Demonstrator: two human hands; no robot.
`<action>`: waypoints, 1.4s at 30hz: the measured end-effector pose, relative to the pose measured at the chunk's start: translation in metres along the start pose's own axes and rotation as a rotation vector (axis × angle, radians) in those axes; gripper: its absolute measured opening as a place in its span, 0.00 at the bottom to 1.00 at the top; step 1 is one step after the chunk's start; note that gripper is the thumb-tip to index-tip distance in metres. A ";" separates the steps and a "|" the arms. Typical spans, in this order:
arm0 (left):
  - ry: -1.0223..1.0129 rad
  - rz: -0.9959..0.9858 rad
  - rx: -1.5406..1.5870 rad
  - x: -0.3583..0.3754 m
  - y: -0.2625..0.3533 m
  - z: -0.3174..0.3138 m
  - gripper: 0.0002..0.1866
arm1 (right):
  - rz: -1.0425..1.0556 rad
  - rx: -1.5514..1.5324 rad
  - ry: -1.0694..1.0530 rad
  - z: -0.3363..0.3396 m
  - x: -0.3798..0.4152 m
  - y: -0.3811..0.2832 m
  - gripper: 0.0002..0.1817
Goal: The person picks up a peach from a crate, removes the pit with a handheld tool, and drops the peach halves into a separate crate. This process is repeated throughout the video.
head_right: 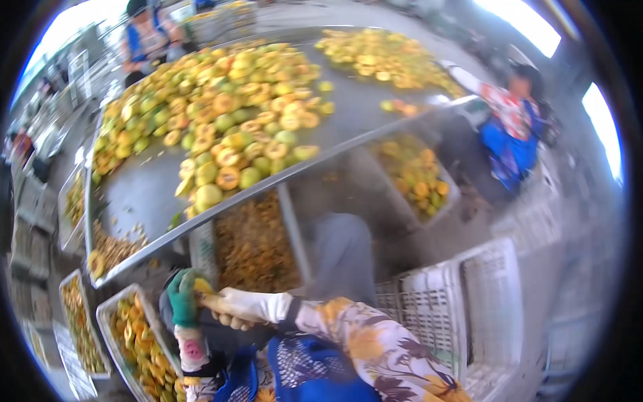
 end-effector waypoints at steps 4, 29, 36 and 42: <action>0.110 -0.298 0.073 0.011 0.021 -0.019 0.14 | 0.013 -0.316 -0.120 -0.006 0.002 0.006 0.23; 0.851 -0.160 -0.814 0.109 0.062 0.294 0.13 | 0.635 1.376 0.911 0.064 0.013 -0.025 0.13; 0.138 -0.368 -0.988 -0.115 0.129 0.053 0.15 | 0.035 1.427 0.812 0.128 -0.036 0.042 0.18; 0.021 0.280 -0.909 -0.261 0.043 -0.015 0.23 | 0.260 1.213 0.953 0.169 -0.008 0.056 0.15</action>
Point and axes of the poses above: each hand's wrist, its own x-axis away from the middle knuckle, its own z-axis out of the back of the hand, y = z × x, the point moved 9 cm from there along -x, towards the middle knuckle, and after that the axes turned 10 degrees about x, right-handed, at the moved point
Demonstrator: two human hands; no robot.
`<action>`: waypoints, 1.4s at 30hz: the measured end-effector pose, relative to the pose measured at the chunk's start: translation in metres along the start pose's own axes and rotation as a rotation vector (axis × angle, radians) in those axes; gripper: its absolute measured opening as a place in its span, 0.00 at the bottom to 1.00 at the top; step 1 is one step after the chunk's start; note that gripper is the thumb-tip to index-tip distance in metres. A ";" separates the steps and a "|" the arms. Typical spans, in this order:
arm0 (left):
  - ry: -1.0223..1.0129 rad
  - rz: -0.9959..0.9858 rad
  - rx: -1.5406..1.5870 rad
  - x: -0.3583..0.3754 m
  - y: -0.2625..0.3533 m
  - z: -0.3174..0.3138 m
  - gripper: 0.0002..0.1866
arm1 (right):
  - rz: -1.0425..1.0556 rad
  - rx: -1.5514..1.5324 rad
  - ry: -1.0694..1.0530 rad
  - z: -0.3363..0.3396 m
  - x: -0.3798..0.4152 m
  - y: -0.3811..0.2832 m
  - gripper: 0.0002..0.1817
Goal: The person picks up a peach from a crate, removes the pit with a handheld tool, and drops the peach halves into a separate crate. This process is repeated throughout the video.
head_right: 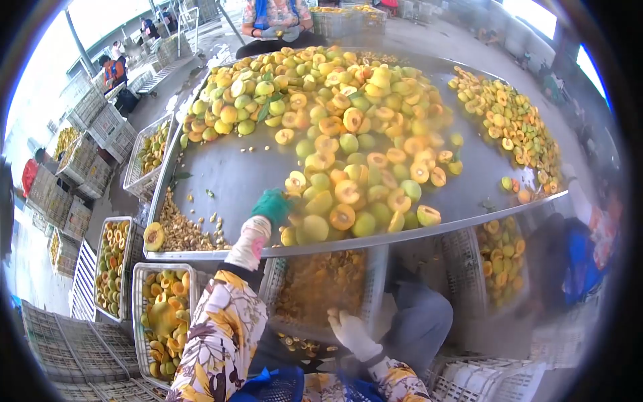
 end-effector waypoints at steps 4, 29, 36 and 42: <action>0.228 -0.247 0.391 0.016 -0.001 -0.002 0.24 | -0.027 -0.195 0.028 0.015 -0.010 -0.010 0.12; 0.364 -0.234 1.308 0.269 -0.072 -0.018 0.18 | 0.375 -0.105 0.083 0.105 0.003 -0.189 0.13; 0.224 -0.168 1.043 0.258 -0.082 -0.014 0.16 | 0.329 -0.522 -0.212 0.070 -0.004 -0.175 0.20; 0.225 -0.269 1.047 0.247 -0.100 -0.032 0.16 | -0.316 -1.066 -1.076 0.042 0.024 -0.176 0.26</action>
Point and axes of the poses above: each hand's wrist, its own x-axis away from the middle knuckle, its own z-axis out of the back of the hand, y = z × x, the point moved 9 cm from there along -x, towards the middle knuckle, and after that the axes turned 10 degrees about x, right-handed, at the moved point
